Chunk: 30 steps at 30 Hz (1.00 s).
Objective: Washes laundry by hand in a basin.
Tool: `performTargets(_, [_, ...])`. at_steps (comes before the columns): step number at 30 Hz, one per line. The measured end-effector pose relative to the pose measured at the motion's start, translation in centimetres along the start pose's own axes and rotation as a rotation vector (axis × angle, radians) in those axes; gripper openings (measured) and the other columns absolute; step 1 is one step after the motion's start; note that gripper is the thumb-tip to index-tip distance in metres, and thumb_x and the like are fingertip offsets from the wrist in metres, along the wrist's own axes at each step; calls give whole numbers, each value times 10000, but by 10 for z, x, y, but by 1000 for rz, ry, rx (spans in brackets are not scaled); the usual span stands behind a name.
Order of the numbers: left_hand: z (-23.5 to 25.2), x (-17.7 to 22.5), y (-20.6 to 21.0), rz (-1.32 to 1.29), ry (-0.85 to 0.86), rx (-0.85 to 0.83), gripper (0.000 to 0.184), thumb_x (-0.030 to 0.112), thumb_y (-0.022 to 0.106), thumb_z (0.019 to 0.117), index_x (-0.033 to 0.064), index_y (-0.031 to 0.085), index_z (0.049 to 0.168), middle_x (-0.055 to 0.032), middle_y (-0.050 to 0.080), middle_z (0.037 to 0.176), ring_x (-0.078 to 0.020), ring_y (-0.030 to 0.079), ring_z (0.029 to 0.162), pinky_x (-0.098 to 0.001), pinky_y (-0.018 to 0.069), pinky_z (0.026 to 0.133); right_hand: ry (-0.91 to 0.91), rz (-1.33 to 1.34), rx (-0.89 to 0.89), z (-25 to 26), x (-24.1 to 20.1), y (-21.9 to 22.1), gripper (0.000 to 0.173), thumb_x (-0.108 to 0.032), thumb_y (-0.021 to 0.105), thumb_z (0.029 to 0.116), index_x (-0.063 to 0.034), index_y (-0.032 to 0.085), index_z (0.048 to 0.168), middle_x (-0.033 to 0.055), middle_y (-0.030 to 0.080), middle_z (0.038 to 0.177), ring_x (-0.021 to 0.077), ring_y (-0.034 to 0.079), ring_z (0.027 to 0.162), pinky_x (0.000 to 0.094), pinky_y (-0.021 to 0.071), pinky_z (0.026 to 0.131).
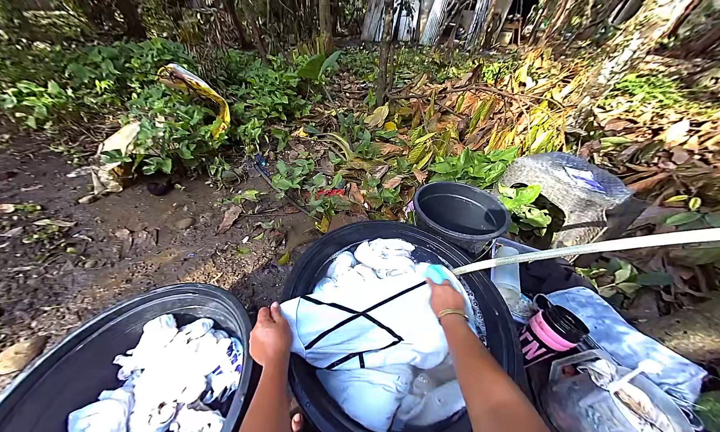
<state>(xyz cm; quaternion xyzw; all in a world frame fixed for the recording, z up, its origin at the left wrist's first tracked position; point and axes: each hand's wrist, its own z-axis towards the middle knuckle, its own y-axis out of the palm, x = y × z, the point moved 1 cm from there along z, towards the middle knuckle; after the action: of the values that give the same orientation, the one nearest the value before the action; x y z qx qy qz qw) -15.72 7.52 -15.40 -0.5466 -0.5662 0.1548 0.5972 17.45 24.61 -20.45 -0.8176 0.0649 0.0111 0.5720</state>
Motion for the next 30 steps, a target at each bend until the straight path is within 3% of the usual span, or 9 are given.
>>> performTargets(4, [2,2,1,10,-14,6,473,406,365,1124,54,665,1224,-263,705,1150,-452,662,1150,-659,497,909,97,133,62,-14,-20,-15,477,-146,390,1084,-182,480,1551,287,504,1489,457,603,1256,593,513,999])
performTargets(6, [1,1,1,12,-8,4,478,403,364,1124,47,667,1222,-272,702,1154,-458,661,1148,-668,493,910,-171,194,58,-54,-81,-9,435,-155,407,1092,-126,533,1508,302,532,1453,474,636,1191,590,524,978])
performTargets(10, [2,1,2,-1,0,20,485,405,363,1124,46,665,1244,-275,697,1174,-465,653,1163,-670,491,920,-769,144,-100,-133,-182,24,479,-161,465,1057,-326,558,1497,275,581,1380,431,678,1084,580,554,904])
performTargets(12, [1,-2,2,-7,-3,12,486,408,363,1124,48,662,1256,-275,696,1182,-466,651,1167,-674,486,925,-706,49,-135,-116,-169,33,525,-113,485,1044,-300,512,1534,305,541,1419,472,651,1124,610,536,924])
performTargets(16, [1,-1,1,0,8,2,475,404,372,1123,47,669,1223,-281,697,1159,-465,658,1150,-672,492,909,-203,-21,-56,-28,-56,15,488,-124,416,1071,-188,485,1550,311,492,1484,495,625,1188,624,525,956])
performTargets(20, [0,2,1,13,-7,-17,474,416,362,1123,69,669,1219,-257,708,1147,-450,665,1144,-657,501,899,71,35,1,-7,-23,2,490,-150,361,1091,-244,472,1559,256,520,1484,429,624,1234,569,529,986])
performTargets(24, [1,-2,2,10,-5,-12,477,407,363,1124,53,669,1219,-269,704,1150,-457,664,1143,-666,497,903,-213,160,-40,-65,-105,-1,476,-143,421,1078,-170,486,1548,292,538,1447,448,634,1205,575,529,981])
performTargets(27, [1,0,4,-2,4,5,484,410,363,1123,48,669,1225,-273,701,1161,-463,657,1155,-672,492,910,-642,240,-79,-130,-176,21,456,-195,462,1061,-283,564,1497,270,598,1367,412,684,1096,558,563,910])
performTargets(30, [0,0,2,-9,-2,0,489,412,365,1124,49,663,1258,-274,693,1192,-459,649,1178,-669,486,938,-645,129,-123,-118,-162,44,469,-193,465,1060,-315,548,1506,275,592,1379,437,666,1130,587,550,920])
